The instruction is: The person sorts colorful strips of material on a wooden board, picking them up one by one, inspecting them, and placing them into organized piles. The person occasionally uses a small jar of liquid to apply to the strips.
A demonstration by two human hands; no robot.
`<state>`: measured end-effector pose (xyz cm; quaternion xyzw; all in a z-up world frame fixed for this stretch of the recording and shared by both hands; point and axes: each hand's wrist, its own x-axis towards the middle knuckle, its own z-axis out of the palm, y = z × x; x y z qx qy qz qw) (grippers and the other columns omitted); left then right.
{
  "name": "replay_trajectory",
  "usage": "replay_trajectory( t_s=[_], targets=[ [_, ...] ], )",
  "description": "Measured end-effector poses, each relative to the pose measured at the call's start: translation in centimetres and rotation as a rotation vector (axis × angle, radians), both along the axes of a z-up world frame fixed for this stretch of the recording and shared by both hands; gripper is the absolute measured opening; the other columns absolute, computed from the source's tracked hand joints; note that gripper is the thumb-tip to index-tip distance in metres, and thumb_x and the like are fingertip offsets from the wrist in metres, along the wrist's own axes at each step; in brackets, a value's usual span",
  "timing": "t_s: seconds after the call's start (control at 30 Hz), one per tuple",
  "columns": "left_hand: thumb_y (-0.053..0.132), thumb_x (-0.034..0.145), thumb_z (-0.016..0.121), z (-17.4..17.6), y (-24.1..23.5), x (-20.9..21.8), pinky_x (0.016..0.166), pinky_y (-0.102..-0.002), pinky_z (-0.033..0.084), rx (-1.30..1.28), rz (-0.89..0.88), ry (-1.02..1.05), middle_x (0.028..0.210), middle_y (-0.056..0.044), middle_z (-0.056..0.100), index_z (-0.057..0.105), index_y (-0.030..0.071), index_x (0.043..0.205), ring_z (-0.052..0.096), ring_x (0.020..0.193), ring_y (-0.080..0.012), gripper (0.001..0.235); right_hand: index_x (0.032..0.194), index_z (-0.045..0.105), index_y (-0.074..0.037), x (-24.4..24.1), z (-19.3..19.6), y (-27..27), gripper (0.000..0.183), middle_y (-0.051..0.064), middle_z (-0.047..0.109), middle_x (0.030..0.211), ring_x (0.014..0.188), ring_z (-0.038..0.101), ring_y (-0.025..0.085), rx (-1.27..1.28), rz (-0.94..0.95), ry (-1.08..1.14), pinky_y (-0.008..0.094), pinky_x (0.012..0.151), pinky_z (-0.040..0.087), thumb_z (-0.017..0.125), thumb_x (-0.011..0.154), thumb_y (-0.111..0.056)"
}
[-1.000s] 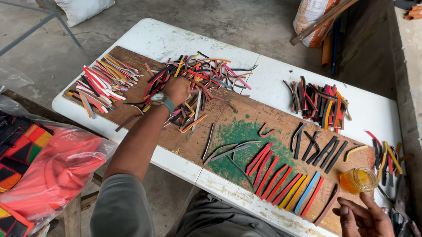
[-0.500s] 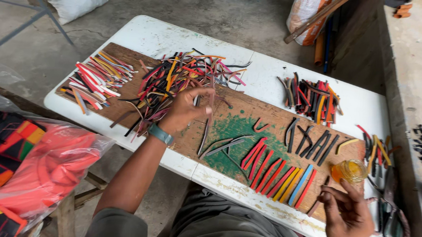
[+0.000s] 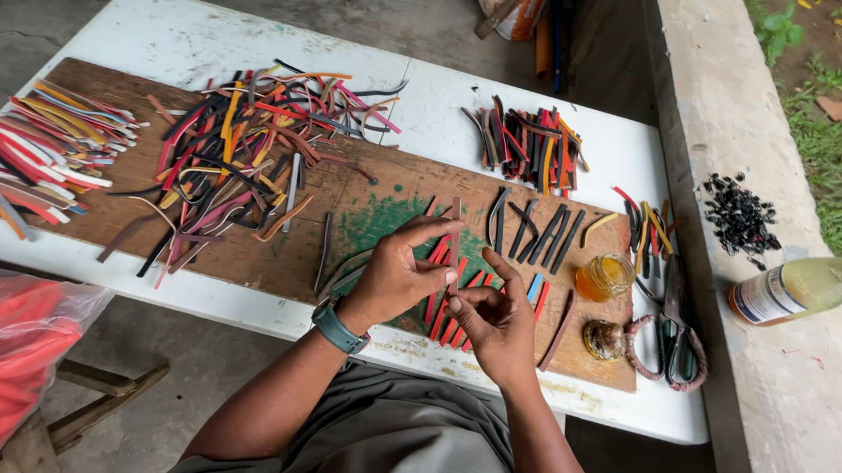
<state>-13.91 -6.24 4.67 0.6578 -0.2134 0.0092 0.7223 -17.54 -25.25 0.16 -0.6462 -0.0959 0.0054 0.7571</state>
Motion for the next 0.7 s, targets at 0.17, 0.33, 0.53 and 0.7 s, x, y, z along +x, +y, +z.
replay_trajectory(
  t_s=[0.17,0.33,0.53,0.7],
  targets=[
    [0.001,0.097,0.071,-2.0,-1.0,0.8,0.093,-0.026,0.059,0.037,0.127,-0.038,0.124,-0.009,0.072,0.071,-0.001,0.128,0.067,0.112,-0.0119,0.031,0.153,0.036,0.000,-0.7,-0.9,-0.1,0.077,0.011,0.072,0.091,0.084,0.071,0.014,-0.003,-0.024,0.050,0.030,0.079,0.059,0.074,0.087,0.005],
    [-0.002,0.093,0.074,-3.0,-1.0,0.8,0.091,-0.031,0.059,-0.337,-0.077,0.206,0.119,-0.010,0.072,0.070,-0.002,0.128,0.068,0.103,-0.0154,0.035,0.151,0.047,0.001,-1.3,-0.3,-2.6,0.063,0.014,0.062,0.128,0.113,0.061,0.021,0.135,0.044,-0.158,0.038,0.099,0.049,0.067,0.096,-0.022],
    [-0.009,0.093,0.069,-2.2,-1.9,-1.0,0.098,-0.034,0.058,-0.654,-0.432,0.461,0.126,-0.013,0.072,0.065,-0.002,0.132,0.070,0.113,-0.0195,0.040,0.142,0.058,-0.001,-3.0,3.3,-5.6,0.076,0.018,0.032,0.163,0.153,0.032,0.032,0.019,0.068,-0.291,0.050,0.129,0.021,0.055,0.097,-0.062],
    [-0.012,0.094,0.068,-0.7,-3.0,-1.9,0.104,-0.037,0.057,-0.691,-0.581,0.473,0.129,-0.016,0.071,0.063,0.000,0.139,0.068,0.118,-0.0224,0.047,0.144,0.062,-0.009,-4.0,6.7,-6.2,0.078,0.020,0.028,0.168,0.158,0.027,0.038,-0.318,-0.035,-0.415,0.054,0.130,0.018,0.043,0.098,-0.068]
  ],
)
